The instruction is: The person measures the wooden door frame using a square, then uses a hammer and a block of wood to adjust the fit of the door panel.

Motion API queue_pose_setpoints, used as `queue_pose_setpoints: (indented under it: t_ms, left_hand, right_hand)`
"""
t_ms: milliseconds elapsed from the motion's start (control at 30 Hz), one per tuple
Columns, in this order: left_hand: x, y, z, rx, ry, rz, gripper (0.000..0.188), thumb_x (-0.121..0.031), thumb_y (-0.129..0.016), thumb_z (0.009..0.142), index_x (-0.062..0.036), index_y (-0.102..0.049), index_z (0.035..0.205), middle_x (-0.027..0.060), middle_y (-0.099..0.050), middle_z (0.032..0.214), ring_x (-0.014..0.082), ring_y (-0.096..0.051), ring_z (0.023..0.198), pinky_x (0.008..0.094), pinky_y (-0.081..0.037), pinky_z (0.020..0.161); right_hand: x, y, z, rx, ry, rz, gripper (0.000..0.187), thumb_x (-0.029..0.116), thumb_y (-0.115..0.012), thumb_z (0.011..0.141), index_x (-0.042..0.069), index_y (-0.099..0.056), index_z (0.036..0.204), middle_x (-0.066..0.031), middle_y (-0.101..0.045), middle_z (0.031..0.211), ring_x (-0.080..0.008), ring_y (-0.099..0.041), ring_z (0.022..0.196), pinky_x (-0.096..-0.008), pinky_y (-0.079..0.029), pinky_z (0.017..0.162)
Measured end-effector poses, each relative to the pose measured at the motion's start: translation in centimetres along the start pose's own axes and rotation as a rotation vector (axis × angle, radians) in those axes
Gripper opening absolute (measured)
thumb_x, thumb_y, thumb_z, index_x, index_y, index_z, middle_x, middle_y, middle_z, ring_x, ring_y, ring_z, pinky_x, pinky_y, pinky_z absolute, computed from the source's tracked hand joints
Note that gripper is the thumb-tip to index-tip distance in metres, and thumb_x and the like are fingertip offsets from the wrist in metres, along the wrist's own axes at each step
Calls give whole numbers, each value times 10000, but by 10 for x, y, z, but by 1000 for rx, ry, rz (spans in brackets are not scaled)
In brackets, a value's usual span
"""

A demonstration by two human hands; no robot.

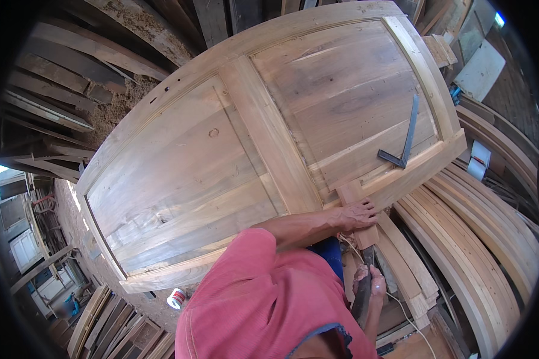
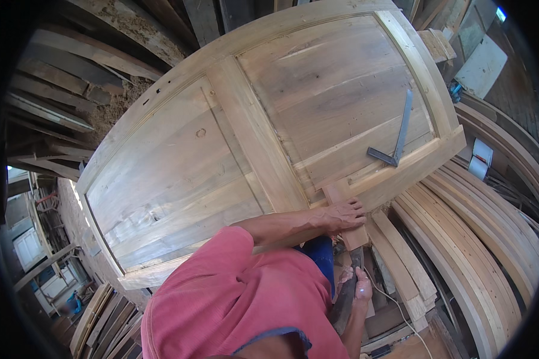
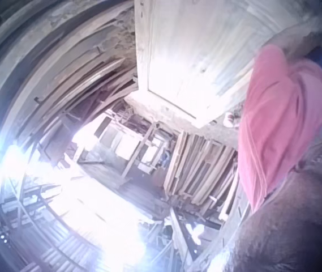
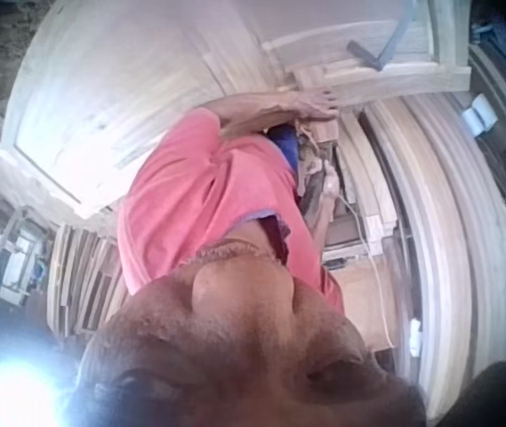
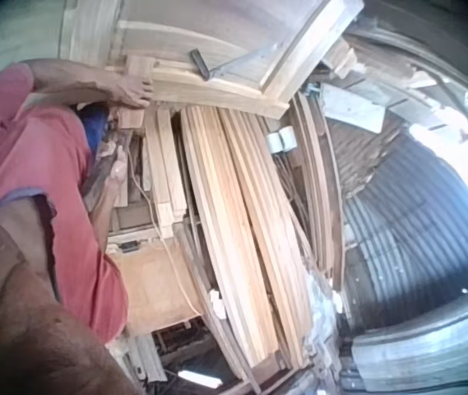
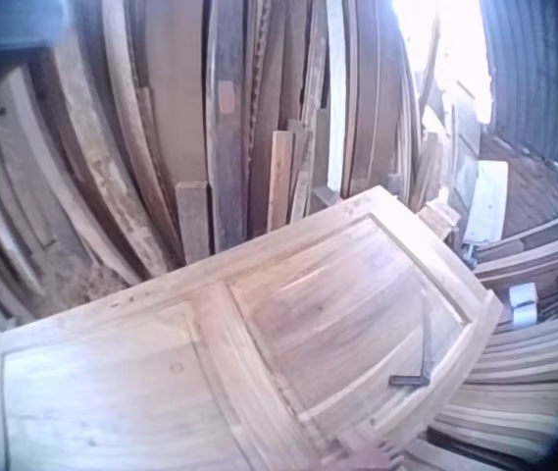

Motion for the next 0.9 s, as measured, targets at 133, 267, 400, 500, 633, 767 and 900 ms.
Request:
queue_pose_setpoints:
  t_ms: [133,267,400,500,633,767,900]
  left_hand:
    - [1,-5,-5,-132,22,19,563,-200,-746,552,-62,-491,1035,114,-523,1010,297,-495,1000,442,-371,955]
    - [-1,3,-3,-64,24,-15,541,-194,-728,583,-58,-488,1049,115,-526,1017,295,-512,1014,450,-371,970]
    - [-3,10,-1,-1,9,-13,539,-195,-724,585,-58,-486,1049,120,-526,1017,296,-527,1024,456,-374,978]
    - [1,-4,1,-31,35,7,556,-201,-739,566,-64,-485,1042,122,-523,1013,296,-528,1022,456,-375,974]
    - [-1,-1,-2,-41,37,-32,506,-186,-730,593,-73,-488,1023,120,-519,1012,294,-526,1014,447,-378,963]
    - [-3,7,-1,-47,39,-24,420,-165,-690,652,-74,-493,1011,119,-513,1006,290,-518,1008,436,-382,952]
    - [-3,-3,0,-127,29,19,422,-153,-691,646,-75,-494,1011,112,-514,1004,291,-511,1010,436,-384,947]
  right_hand:
    - [3,-10,-11,4,9,49,189,235,-588,974,53,-574,1023,-44,-603,819,-174,-598,732,-321,-530,714]
    - [13,19,-16,20,108,70,191,210,-587,965,38,-571,1047,-49,-618,859,-163,-605,754,-315,-535,741]
    - [15,26,-7,73,71,-9,200,208,-592,957,33,-569,1052,-41,-612,862,-158,-607,771,-315,-535,756]
    - [-1,-19,-19,100,-120,-20,194,219,-593,958,43,-565,1032,-38,-603,861,-150,-607,771,-315,-534,756]
    - [7,4,-17,74,6,26,189,227,-591,961,49,-561,1015,-40,-604,861,-154,-606,759,-316,-535,751]
    - [16,35,-12,30,78,29,193,235,-588,964,49,-562,1004,-41,-610,868,-161,-607,764,-317,-535,763]
    - [12,19,-7,185,-73,-26,199,239,-586,969,43,-564,1001,-41,-611,871,-160,-608,792,-315,-534,774]
Point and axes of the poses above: each hand's wrist, its own z-axis towards the middle knuckle, its own y-axis out of the back of the hand, x = y × z, the point moved 2 cm from there along z, towards the middle knuckle
